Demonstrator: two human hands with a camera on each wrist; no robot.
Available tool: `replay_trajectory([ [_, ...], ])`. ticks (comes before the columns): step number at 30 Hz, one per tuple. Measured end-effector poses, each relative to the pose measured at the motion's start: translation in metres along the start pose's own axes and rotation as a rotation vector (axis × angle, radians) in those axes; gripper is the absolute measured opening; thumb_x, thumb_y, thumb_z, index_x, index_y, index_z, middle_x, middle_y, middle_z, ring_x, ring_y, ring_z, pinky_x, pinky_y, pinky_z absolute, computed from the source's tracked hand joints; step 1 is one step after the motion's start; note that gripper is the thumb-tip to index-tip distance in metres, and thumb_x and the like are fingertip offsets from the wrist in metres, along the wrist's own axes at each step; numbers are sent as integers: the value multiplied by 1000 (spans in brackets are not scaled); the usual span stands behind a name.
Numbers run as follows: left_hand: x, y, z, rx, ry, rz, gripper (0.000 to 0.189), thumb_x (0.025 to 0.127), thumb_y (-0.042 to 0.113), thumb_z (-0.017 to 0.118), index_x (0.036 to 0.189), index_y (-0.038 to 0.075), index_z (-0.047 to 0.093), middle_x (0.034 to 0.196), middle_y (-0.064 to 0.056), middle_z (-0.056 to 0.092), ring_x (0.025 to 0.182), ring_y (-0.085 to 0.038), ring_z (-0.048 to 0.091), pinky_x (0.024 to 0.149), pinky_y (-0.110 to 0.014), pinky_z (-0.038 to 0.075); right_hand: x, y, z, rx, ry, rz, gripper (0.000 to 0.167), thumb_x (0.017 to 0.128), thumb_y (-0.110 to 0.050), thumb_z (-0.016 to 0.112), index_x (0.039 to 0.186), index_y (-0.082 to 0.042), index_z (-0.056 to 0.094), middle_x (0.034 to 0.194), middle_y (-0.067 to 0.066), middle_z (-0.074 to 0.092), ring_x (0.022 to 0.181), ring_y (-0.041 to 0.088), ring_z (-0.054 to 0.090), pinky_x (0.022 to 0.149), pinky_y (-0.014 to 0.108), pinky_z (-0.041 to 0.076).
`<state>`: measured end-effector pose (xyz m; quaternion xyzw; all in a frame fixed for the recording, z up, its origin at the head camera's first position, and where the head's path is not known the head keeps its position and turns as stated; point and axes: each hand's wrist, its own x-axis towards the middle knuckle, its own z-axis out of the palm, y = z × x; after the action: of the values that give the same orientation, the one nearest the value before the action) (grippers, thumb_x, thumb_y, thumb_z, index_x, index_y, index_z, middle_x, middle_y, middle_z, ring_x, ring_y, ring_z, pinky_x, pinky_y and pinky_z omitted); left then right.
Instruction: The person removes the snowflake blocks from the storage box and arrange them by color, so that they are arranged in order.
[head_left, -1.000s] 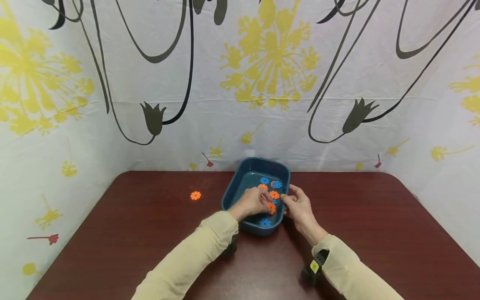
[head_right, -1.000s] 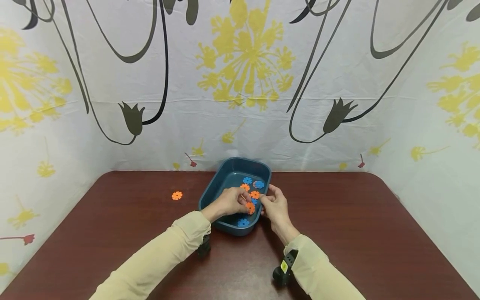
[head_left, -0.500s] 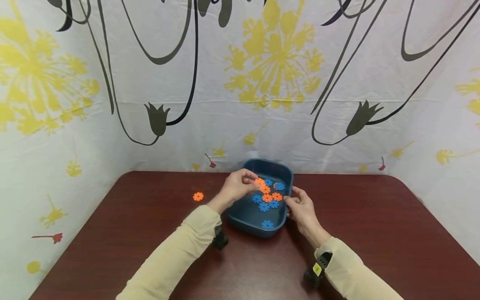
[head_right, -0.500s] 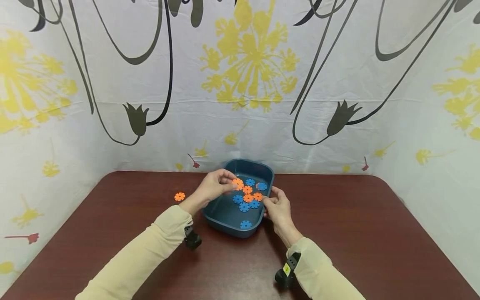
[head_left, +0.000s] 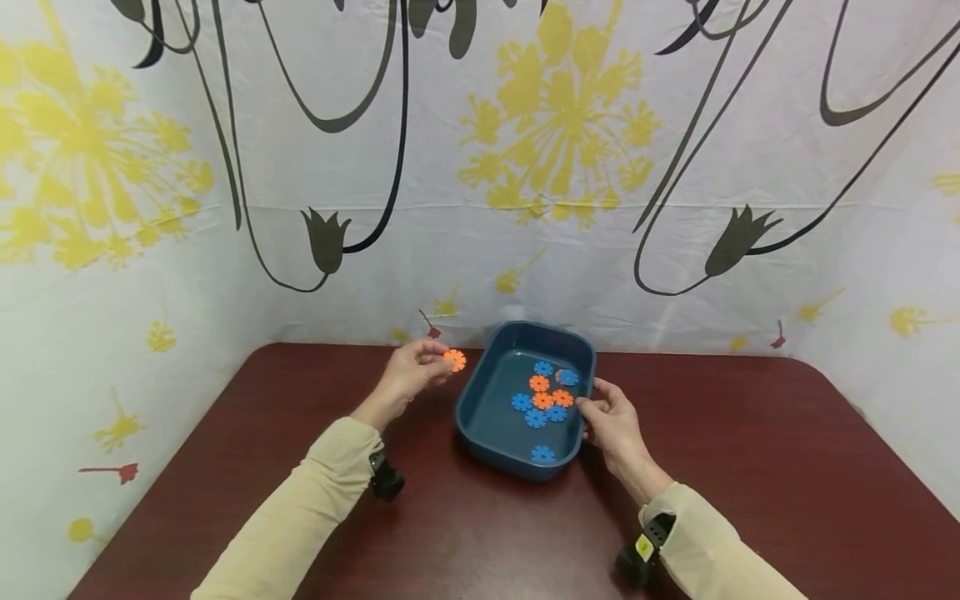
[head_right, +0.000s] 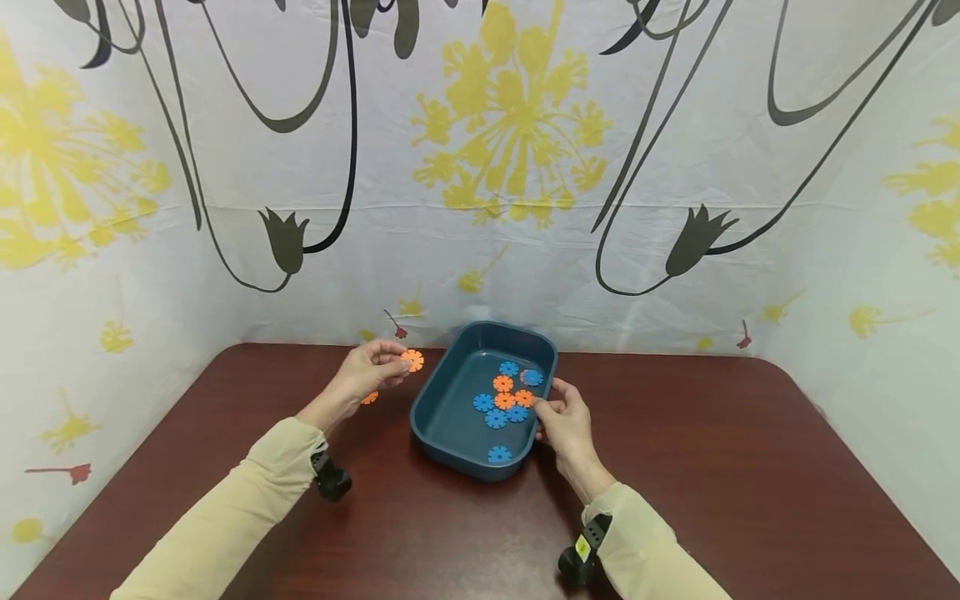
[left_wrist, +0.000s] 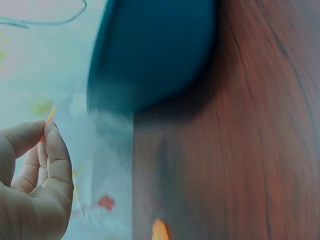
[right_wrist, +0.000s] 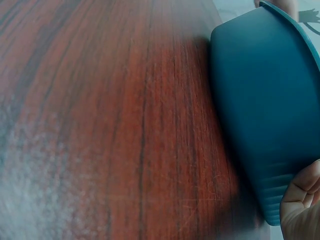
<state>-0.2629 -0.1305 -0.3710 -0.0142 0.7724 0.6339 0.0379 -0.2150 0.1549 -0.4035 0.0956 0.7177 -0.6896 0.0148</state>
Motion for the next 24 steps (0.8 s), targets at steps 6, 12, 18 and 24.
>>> replay_trajectory([
  [6,-2,-15,-33,39,17,-43,32,88,10,65,116,0,55,109,-17,62,100,-32,64,90,-43,50,0,0,-1,1,3,2,53,94,-8,51,143,-4,30,80,3,54,54,8,47,51,21,44],
  [12,-5,-33,-66,82,45,-66,34,90,11,64,118,-4,53,108,-16,63,92,-22,67,87,-39,52,0,0,0,2,4,-6,52,94,-8,51,142,-3,31,79,3,54,54,8,47,51,21,44],
  [18,-11,-49,-87,144,73,-98,32,89,10,63,116,-5,53,98,-13,65,89,-22,66,78,-32,55,0,1,0,-12,2,-4,52,94,-9,51,143,-4,31,80,5,56,54,8,48,52,22,45],
  [24,-14,-56,-94,198,89,-107,31,89,10,64,114,-5,55,96,-13,65,82,-17,66,74,-31,56,0,1,-1,-16,2,-5,52,95,-9,51,143,-5,31,81,5,57,54,8,48,53,22,45],
])
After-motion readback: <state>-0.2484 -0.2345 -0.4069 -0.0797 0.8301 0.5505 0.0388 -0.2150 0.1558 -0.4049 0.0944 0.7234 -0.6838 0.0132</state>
